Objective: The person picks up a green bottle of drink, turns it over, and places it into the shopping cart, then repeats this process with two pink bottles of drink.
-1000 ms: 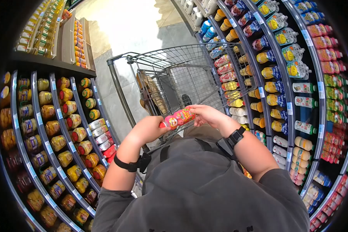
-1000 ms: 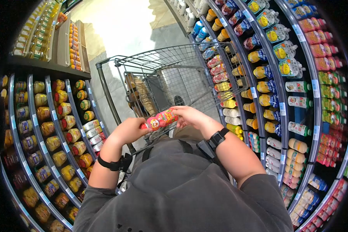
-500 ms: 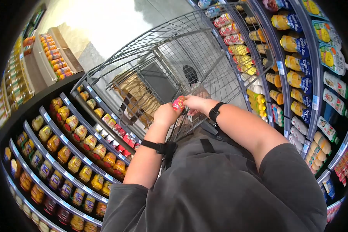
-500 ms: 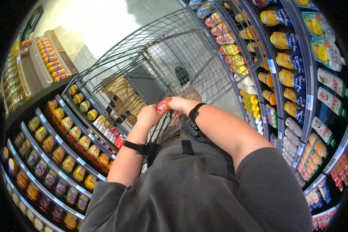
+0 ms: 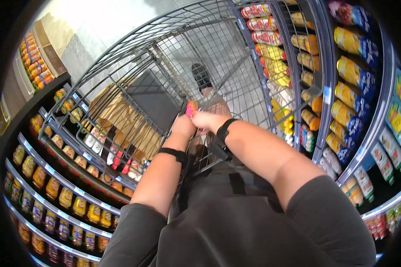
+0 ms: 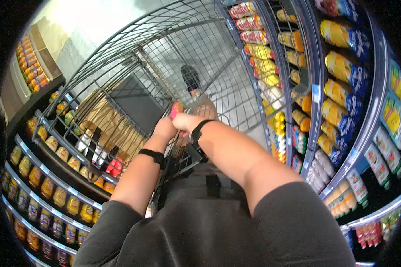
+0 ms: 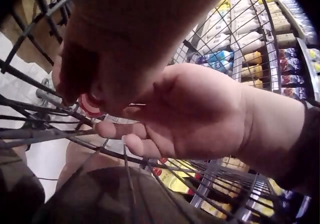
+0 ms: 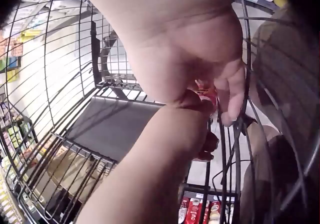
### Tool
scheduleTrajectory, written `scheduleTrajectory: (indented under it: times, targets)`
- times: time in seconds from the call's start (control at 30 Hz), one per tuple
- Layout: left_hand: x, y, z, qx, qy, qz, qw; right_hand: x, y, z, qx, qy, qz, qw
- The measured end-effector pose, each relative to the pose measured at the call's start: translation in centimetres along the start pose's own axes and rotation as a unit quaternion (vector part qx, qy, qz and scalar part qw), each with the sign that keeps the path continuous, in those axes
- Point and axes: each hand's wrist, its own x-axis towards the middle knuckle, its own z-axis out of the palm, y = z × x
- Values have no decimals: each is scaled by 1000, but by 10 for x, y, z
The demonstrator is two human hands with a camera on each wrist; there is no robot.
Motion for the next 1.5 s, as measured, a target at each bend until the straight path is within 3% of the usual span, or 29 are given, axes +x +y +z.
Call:
scheduleTrajectory:
  times: [0.1, 0.23, 0.43, 0.73, 0.97, 1.13, 1.27, 1.33, 1.43, 1.5]
  targets:
    - [7, 3, 9, -12, -43, 3, 999, 6, 5, -7, -18, 9, 7, 1000]
    - [13, 3, 13, -2, -21, 23, 1000, -10, 2, -17, 34, -17, -7, 999]
    - [13, 11, 3, -44, -26, 19, 999, -12, 8, -16, 79, 51, -28, 995]
    - [37, -1, 12, 36, -45, 43, 997, 5, 8, -18, 58, 19, -8, 998]
    - [28, -5, 9, -12, 8, 11, 1000, -5, -2, -14, 6, 45, 11, 999]
    - [10, 4, -15, -37, -101, -50, 993, -10, -2, -21, 9, 14, -8, 1000]
    - [-13, 3, -31, -43, -54, -42, 997, -56, -15, -29, 52, 16, -38, 998]
    - [-41, 4, -48, -20, 30, 21, 999, -88, -14, -32, 92, 15, -79, 993]
    - [-93, 1, -87, -16, 83, 80, 993, -139, -1, -30, 166, 19, -137, 976]
    - [-134, -7, -106, -46, 193, 125, 972, -171, 15, -26, 234, 55, -175, 955]
